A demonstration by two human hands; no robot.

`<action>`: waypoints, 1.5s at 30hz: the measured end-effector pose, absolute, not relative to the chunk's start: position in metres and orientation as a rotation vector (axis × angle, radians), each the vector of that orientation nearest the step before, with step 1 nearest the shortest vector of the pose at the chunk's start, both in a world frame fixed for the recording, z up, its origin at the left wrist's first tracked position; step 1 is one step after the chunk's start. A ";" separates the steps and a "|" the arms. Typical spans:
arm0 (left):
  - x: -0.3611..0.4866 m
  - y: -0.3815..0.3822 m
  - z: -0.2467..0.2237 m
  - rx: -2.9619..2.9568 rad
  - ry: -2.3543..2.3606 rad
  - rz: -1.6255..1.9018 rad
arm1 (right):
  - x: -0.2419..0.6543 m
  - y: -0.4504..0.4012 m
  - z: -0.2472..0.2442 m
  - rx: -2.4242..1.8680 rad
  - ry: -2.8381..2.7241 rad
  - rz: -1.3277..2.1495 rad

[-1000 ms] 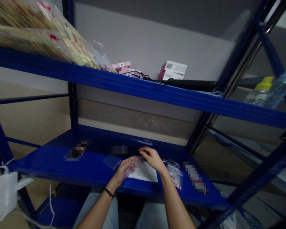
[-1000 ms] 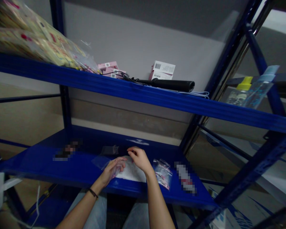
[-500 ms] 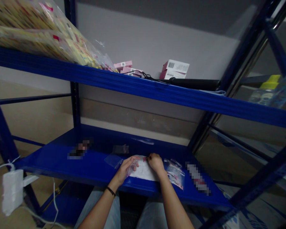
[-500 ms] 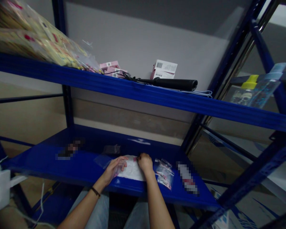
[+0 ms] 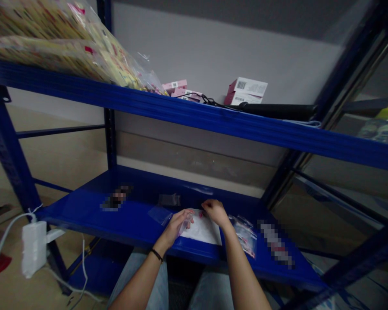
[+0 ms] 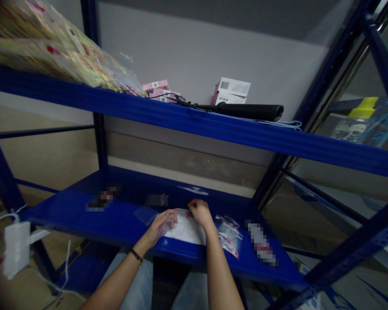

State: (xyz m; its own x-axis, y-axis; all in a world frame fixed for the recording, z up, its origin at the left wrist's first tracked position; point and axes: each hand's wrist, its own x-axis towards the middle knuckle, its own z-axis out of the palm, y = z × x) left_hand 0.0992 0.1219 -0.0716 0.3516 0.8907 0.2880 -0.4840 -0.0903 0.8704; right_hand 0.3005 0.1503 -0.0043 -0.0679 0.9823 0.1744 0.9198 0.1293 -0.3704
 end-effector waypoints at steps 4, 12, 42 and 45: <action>0.101 0.123 -0.072 1.141 0.460 1.214 | 0.279 0.135 0.024 -1.338 -2.087 0.543; 0.101 0.123 -0.074 1.114 0.460 1.208 | 0.269 0.121 0.039 -1.133 -2.166 0.539; 0.049 0.012 -0.059 1.915 0.854 1.042 | 0.251 -0.020 -0.076 -1.235 -1.481 0.846; 0.040 -0.012 -0.072 1.876 0.937 0.928 | 0.255 -0.041 -0.087 -1.226 -1.652 0.919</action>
State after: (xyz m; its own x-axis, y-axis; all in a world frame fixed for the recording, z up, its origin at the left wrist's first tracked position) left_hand 0.0397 -0.0120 -0.0718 0.4510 0.8587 0.2434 0.2517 -0.3840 0.8884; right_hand 0.2547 -0.0406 -0.0867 -0.1479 0.9671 0.2068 0.3341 0.2456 -0.9100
